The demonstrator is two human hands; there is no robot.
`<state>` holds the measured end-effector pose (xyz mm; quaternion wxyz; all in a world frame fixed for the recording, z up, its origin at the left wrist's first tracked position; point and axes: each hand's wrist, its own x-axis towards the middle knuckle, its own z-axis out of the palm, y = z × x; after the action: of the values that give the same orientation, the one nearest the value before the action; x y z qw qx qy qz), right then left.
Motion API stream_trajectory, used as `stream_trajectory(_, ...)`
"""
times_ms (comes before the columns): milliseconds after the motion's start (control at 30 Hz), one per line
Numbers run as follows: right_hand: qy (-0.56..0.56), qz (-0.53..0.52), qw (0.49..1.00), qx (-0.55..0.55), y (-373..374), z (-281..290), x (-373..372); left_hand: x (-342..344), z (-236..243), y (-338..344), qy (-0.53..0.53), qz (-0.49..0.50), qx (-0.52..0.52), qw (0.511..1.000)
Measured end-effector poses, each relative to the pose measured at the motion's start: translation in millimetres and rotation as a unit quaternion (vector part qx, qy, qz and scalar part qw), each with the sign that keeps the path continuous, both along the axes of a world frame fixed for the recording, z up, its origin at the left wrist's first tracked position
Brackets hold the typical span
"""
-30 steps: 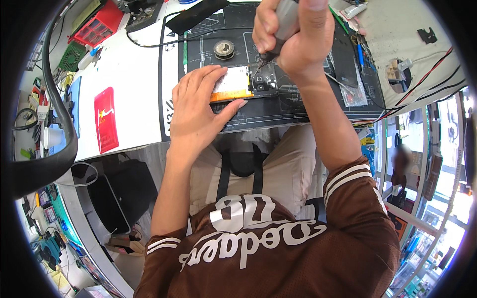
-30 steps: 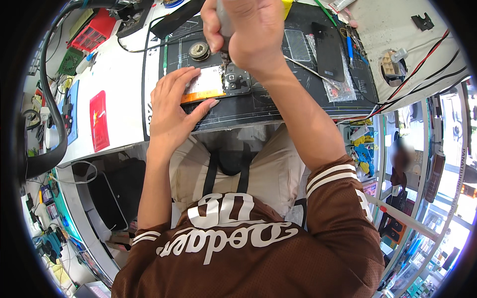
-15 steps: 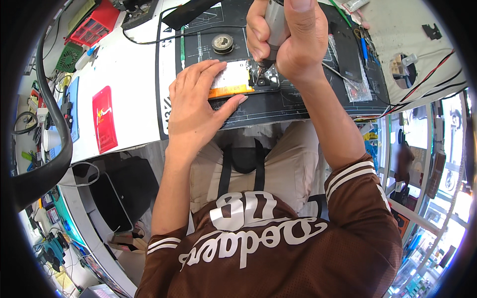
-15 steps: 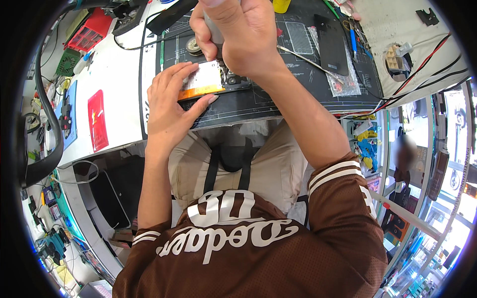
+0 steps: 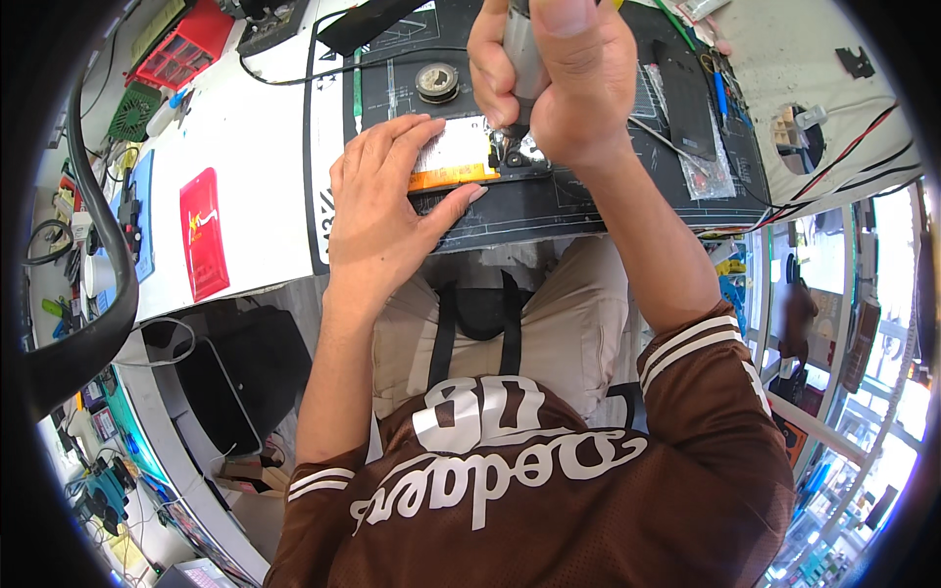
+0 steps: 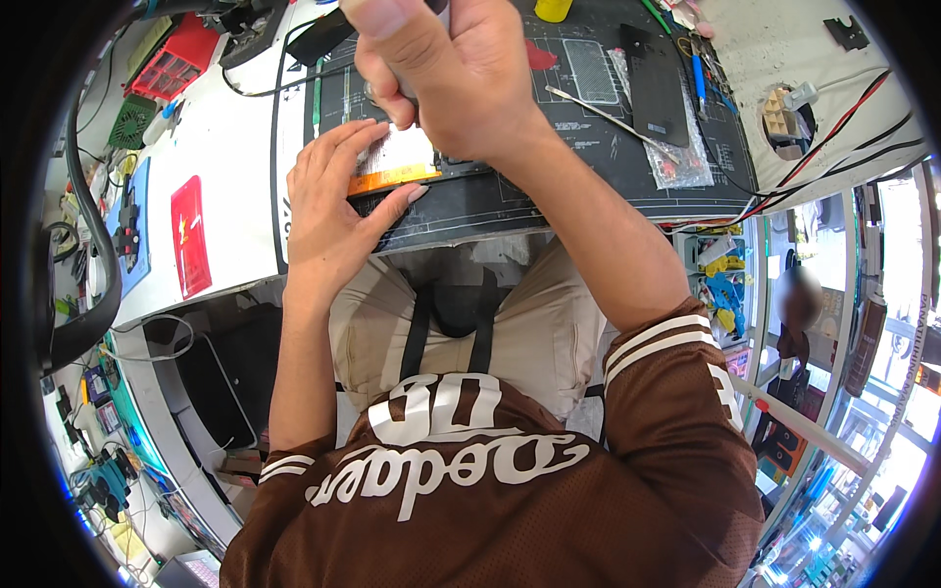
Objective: The person disassembles a smartphone at a workbench, using a screwdriver to remove screws and a prying tool to separate the back cover. They remove the battery and internal components, then reassemble the device by reconnecting the battery and closing the back cover.
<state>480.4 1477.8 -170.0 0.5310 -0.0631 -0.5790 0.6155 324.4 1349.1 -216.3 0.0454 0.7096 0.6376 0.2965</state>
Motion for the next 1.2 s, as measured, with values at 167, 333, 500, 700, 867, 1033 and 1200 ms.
stream_trajectory(167,0.011,0.045,0.999,0.024,4,-1,2,0,0,0,-0.006,-0.003,0.001,1.000)
stream_trajectory(333,0.043,0.045,0.998,-0.031,1,13,11,0,-1,0,-0.007,-0.001,0.006,1.000)
stream_trajectory(500,0.048,0.039,0.993,-0.102,-12,31,17,0,-2,0,0.001,0.000,0.007,1.000)
stream_trajectory(700,0.013,0.056,0.998,-0.021,0,7,16,0,-2,0,0.003,0.001,0.002,1.000)
stream_trajectory(867,0.000,0.051,0.999,0.002,0,7,15,1,-1,0,-0.002,0.002,0.000,1.000)
stream_trajectory(1033,0.005,0.056,0.998,0.000,-2,5,14,1,-1,0,-0.008,0.000,-0.003,1.000)
stream_trajectory(1200,0.002,0.082,0.997,0.000,-5,6,12,1,0,-1,-0.011,0.004,-0.007,1.000)
